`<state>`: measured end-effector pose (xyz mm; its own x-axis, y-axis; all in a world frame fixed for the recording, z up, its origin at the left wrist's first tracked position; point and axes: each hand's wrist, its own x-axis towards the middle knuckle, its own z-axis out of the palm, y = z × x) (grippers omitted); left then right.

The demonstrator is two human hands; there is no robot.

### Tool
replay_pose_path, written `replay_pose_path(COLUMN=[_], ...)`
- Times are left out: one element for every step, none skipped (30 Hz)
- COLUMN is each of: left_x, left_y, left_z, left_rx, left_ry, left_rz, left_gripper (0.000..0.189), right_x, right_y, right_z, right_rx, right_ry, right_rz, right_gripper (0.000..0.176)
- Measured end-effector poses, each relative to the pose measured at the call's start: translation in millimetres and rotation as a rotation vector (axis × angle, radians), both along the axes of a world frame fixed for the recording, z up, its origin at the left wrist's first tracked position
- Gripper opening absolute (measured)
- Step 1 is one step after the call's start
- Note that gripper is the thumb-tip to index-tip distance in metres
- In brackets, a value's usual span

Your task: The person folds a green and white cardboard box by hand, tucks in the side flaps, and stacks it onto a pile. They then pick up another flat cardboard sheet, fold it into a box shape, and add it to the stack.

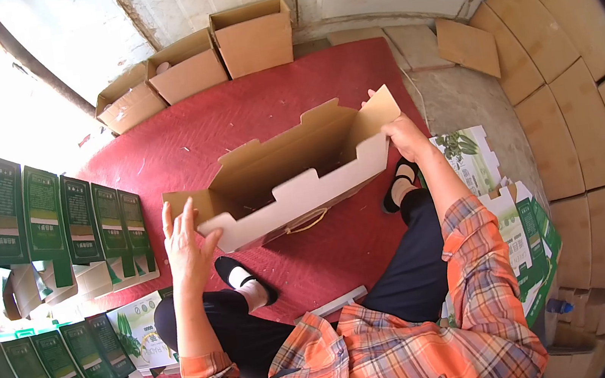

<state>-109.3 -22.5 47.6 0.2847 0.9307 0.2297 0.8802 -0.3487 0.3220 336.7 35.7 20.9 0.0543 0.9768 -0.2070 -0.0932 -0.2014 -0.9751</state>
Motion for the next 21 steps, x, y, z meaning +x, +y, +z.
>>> replay_pose_path(left_x=[5,10,17,22,26,30,33,35,37,39,39,40,41,42,45,48,50,52,54,55,56], left_y=[4,8,10,12,13,14,15,16,17,17,17,19,20,20,19,19,19,18,17,17,18], left_z=[-3,-8,-13,-16,-18,-19,-21,-20,-18,-17,-19,-22,-23,-23,-22,-20,-18,-19,-21,-23,-22], left_rx=[0.018,0.037,0.078,0.081,0.118,0.155,0.174,0.176,0.158,0.139,0.139,0.134,0.131,0.137,0.111,0.087,0.064,0.07,0.112,0.152,0.116], left_ry=[-0.003,-0.005,0.022,0.021,0.114,0.207,0.213,0.213,0.238,0.263,0.263,0.287,0.312,0.311,0.349,0.387,0.383,0.38,0.391,0.402,0.423], left_rz=[0.107,0.211,0.272,0.275,0.287,0.298,0.32,0.32,0.327,0.335,0.334,0.311,0.288,0.289,0.3,0.31,0.317,0.317,0.3,0.282,0.268], left_gripper=[0.071,0.073,0.077,0.077,0.077,0.076,0.071,0.071,0.067,0.063,0.063,0.061,0.059,0.059,0.058,0.057,0.051,0.051,0.053,0.054,0.059], right_x=[3,7,7,6,6,4,3,1,-3,-6,-7,-8,-7,-7,-7,-8,-10,-12,-14,-16,-18], right_y=[1,1,0,0,0,0,0,-1,-2,-3,-5,-6,-6,-6,-7,-7,-8,-9,-10,-11,-12], right_z=[-4,-7,-6,-5,-4,-3,-2,-2,-1,0,2,-1,-5,-9,-8,-6,-6,-4,-2,0,1], right_rx=[0.003,0.007,0.011,0.014,0.018,0.022,0.02,0.022,0.039,0.056,0.071,0.073,0.125,0.178,0.175,0.184,0.19,0.196,0.201,0.2,0.196], right_ry=[-0.001,0.052,0.105,0.104,0.042,-0.019,-0.04,-0.039,-0.073,-0.106,-0.186,-0.185,-0.244,-0.304,-0.315,-0.317,-0.338,-0.359,-0.361,-0.437,-0.512], right_rz=[0.006,0.017,0.027,0.03,0.033,0.036,0.047,0.046,0.056,0.067,0.092,0.093,0.11,0.125,0.128,0.125,0.119,0.112,0.109,0.141,0.173], right_gripper=[0.091,0.09,0.089,0.089,0.089,0.089,0.088,0.088,0.089,0.089,0.076,0.076,0.073,0.071,0.071,0.071,0.072,0.073,0.073,0.076,0.079])
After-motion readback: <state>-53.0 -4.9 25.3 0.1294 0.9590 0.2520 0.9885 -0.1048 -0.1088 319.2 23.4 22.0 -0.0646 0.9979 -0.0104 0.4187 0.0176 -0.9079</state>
